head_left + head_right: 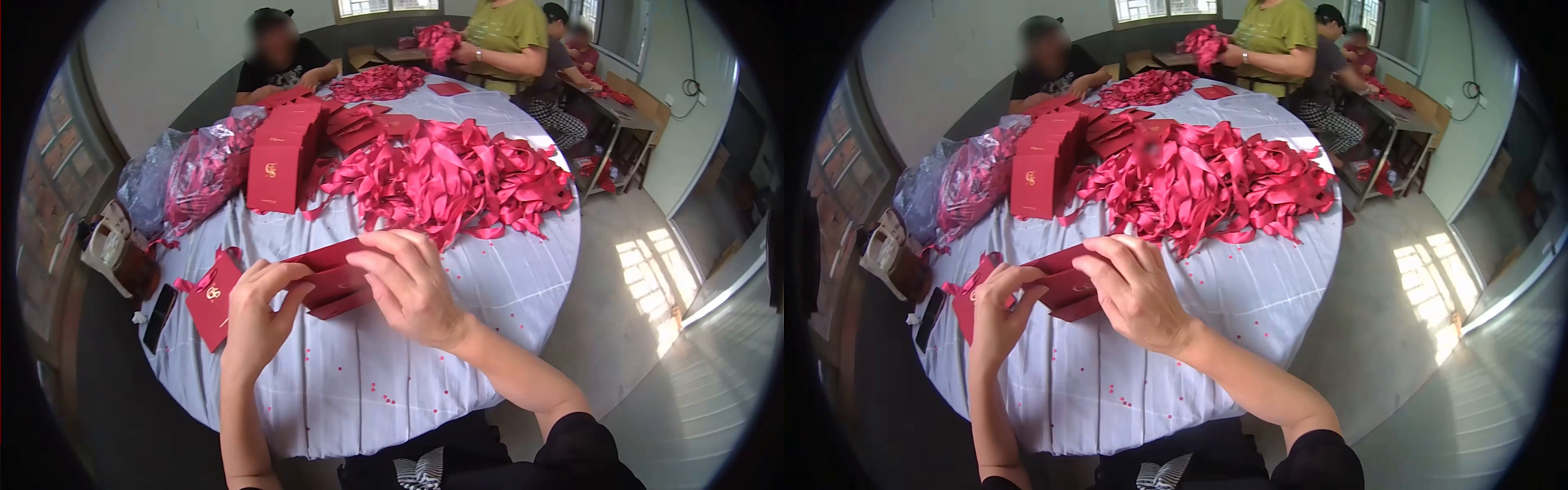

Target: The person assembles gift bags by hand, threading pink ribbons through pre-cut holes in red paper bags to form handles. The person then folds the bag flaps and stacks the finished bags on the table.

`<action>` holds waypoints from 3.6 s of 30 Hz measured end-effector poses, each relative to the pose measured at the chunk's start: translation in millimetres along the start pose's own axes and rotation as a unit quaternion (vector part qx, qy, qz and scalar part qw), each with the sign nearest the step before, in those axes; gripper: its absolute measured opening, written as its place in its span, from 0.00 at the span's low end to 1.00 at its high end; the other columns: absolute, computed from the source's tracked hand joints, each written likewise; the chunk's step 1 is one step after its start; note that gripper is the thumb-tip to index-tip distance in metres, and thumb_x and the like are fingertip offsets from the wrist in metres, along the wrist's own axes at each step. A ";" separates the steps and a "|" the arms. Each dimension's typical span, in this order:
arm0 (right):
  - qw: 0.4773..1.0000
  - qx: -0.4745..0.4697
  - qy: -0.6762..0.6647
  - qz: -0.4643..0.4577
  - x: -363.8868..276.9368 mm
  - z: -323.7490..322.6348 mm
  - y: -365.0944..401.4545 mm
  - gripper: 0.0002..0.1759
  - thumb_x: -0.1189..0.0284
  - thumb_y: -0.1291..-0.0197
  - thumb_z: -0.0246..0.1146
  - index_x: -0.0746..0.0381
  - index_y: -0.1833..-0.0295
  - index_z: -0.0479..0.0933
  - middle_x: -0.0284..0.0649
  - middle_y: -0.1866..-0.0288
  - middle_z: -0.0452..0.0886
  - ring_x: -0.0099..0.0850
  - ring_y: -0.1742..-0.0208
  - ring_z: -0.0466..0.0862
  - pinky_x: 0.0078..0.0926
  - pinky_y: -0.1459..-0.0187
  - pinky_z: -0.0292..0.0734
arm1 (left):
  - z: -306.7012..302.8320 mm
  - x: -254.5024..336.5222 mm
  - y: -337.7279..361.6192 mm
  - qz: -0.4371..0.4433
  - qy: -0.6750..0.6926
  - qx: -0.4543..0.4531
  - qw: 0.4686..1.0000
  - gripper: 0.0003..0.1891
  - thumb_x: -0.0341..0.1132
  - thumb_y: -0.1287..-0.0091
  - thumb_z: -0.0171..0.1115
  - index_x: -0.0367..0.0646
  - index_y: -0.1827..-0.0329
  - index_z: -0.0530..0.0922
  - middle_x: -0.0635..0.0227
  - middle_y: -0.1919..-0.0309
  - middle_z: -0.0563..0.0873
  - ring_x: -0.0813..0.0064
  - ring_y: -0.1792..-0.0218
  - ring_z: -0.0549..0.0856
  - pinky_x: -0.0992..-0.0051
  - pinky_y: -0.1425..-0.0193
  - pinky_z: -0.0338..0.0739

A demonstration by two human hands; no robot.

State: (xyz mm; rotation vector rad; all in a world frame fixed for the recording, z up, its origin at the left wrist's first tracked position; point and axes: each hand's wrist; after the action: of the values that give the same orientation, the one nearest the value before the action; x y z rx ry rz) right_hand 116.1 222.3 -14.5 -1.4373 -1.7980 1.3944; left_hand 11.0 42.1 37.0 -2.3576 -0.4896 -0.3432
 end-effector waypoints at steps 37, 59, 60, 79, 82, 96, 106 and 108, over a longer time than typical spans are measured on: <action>0.945 -0.133 -0.241 0.177 -38.4 6.3 -50.9 0.07 0.80 0.34 0.58 0.68 0.51 0.75 0.33 0.70 0.80 0.11 0.78 0.71 0.10 0.76 0.65 | 15.3 -41.4 18.8 -0.133 0.290 0.052 0.946 0.08 0.21 0.34 0.55 0.34 0.54 0.77 0.65 0.62 0.82 0.78 0.61 0.80 0.78 0.56 0.74; 0.970 -0.125 -0.106 0.178 -35.1 31.1 -17.6 0.09 0.78 0.43 0.65 0.66 0.67 0.70 0.43 0.74 0.78 0.36 0.77 0.81 0.31 0.76 0.75 | 19.7 -14.7 22.4 -0.078 0.200 0.073 0.974 0.11 0.19 0.44 0.62 0.36 0.58 0.78 0.59 0.67 0.83 0.63 0.64 0.84 0.70 0.60 0.78; 0.970 -0.118 -0.106 0.182 -36.3 31.4 -17.5 0.09 0.78 0.44 0.65 0.65 0.68 0.70 0.43 0.75 0.77 0.37 0.78 0.80 0.32 0.76 0.75 | 20.2 -13.6 22.9 -0.067 0.183 0.082 0.977 0.11 0.19 0.44 0.62 0.36 0.58 0.78 0.58 0.67 0.83 0.61 0.65 0.83 0.69 0.60 0.77; 0.968 -0.066 -0.064 0.233 -55.6 30.6 -16.4 0.08 0.78 0.45 0.64 0.66 0.71 0.71 0.46 0.81 0.78 0.35 0.80 0.81 0.31 0.76 0.73 | 33.5 5.4 27.4 0.073 0.008 0.150 0.986 0.17 0.22 0.51 0.62 0.34 0.55 0.78 0.61 0.70 0.79 0.62 0.69 0.78 0.66 0.65 0.70; 0.956 -0.088 -0.104 0.259 -48.6 27.6 -19.9 0.08 0.76 0.43 0.65 0.66 0.67 0.71 0.46 0.79 0.78 0.37 0.79 0.80 0.32 0.76 0.73 | 33.8 9.5 27.3 0.075 -0.001 0.143 0.987 0.18 0.22 0.51 0.62 0.34 0.54 0.78 0.61 0.70 0.78 0.62 0.69 0.78 0.66 0.65 0.69; 0.981 -0.188 0.043 0.015 -34.5 -4.1 -49.5 0.11 0.71 0.47 0.68 0.62 0.59 0.78 0.40 0.61 0.73 0.39 0.56 0.72 0.37 0.52 0.67 | 18.6 3.7 25.8 0.086 0.098 0.079 0.988 0.15 0.18 0.43 0.60 0.37 0.52 0.76 0.61 0.66 0.82 0.60 0.66 0.79 0.66 0.61 0.72; 0.811 -0.549 -0.145 0.137 -7.1 -6.1 -115.0 0.14 0.68 0.39 0.57 0.71 0.66 0.78 0.47 0.72 0.81 0.34 0.68 0.82 0.33 0.64 0.75 | 26.0 4.0 29.4 0.085 0.083 0.124 0.985 0.16 0.17 0.46 0.61 0.37 0.55 0.72 0.61 0.66 0.81 0.61 0.68 0.79 0.66 0.63 0.72; 0.815 -0.545 -0.146 0.130 -3.8 -4.7 -117.6 0.14 0.68 0.42 0.59 0.71 0.64 0.80 0.47 0.72 0.83 0.30 0.69 0.84 0.29 0.64 0.77 | 23.6 6.1 29.3 0.086 0.074 0.115 0.987 0.16 0.16 0.46 0.61 0.37 0.55 0.73 0.61 0.67 0.81 0.61 0.68 0.79 0.67 0.63 0.71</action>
State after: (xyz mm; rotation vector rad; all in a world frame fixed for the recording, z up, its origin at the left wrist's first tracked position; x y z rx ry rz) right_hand 68.1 226.9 92.9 -2.1187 -2.9357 0.6154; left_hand 31.8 39.6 5.1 -2.1139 -0.2392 -0.3573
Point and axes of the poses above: each hand's wrist, its own y-axis away from the middle knuckle, its own z-axis out of the palm, x = y × z
